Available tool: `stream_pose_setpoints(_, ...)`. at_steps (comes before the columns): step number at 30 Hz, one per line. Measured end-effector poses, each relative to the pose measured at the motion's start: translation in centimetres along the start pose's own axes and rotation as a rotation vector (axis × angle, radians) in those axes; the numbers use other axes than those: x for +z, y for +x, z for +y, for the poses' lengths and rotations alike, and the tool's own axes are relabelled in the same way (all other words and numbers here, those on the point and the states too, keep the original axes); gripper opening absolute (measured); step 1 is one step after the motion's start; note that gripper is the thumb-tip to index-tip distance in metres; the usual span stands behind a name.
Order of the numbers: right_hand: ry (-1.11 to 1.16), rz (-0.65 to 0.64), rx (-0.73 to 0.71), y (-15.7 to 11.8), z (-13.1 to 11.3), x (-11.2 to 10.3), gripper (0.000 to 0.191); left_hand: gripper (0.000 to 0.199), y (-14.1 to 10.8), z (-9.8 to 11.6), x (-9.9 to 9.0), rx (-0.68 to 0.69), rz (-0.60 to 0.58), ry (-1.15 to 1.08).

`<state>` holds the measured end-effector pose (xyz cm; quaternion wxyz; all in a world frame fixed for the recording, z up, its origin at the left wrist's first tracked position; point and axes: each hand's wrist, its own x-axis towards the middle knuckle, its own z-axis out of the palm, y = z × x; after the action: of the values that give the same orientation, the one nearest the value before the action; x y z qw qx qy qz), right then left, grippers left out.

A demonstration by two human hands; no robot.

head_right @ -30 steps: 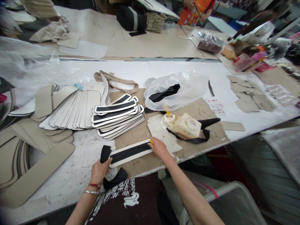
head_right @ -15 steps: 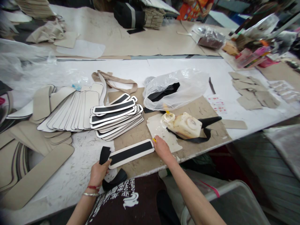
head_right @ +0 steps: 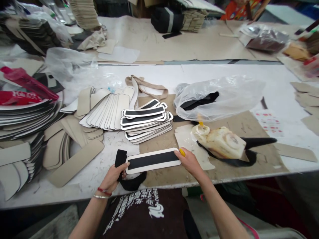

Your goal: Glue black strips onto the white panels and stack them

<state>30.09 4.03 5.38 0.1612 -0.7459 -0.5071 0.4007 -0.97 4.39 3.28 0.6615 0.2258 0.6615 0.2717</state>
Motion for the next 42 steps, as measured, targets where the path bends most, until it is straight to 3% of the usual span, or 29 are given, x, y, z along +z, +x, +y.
stream_pose_setpoints(3,0.12,-0.031,0.054,-0.4,-1.0,0.2,0.031,0.035,-0.4,-0.2,-0.2,0.003,-0.018,-0.069)
stream_pose_setpoints(7,0.14,-0.018,0.095,-0.8,-1.6,0.7,0.032,0.039,-0.3,-1.0,-0.3,0.012,0.046,-0.012)
stream_pose_setpoints(16,-0.012,0.084,-0.033,-2.0,-1.0,1.0,0.026,0.037,-0.6,-2.6,0.1,0.082,0.124,-0.02)
stream_pose_setpoints(24,0.045,0.047,-0.052,-2.9,-0.9,1.1,0.02,0.038,-1.6,-2.8,0.2,0.098,0.11,0.034)
stream_pose_setpoints(42,0.387,0.036,0.017,-3.7,0.4,1.0,0.024,0.041,-2.3,-3.0,1.1,0.09,0.155,0.039)
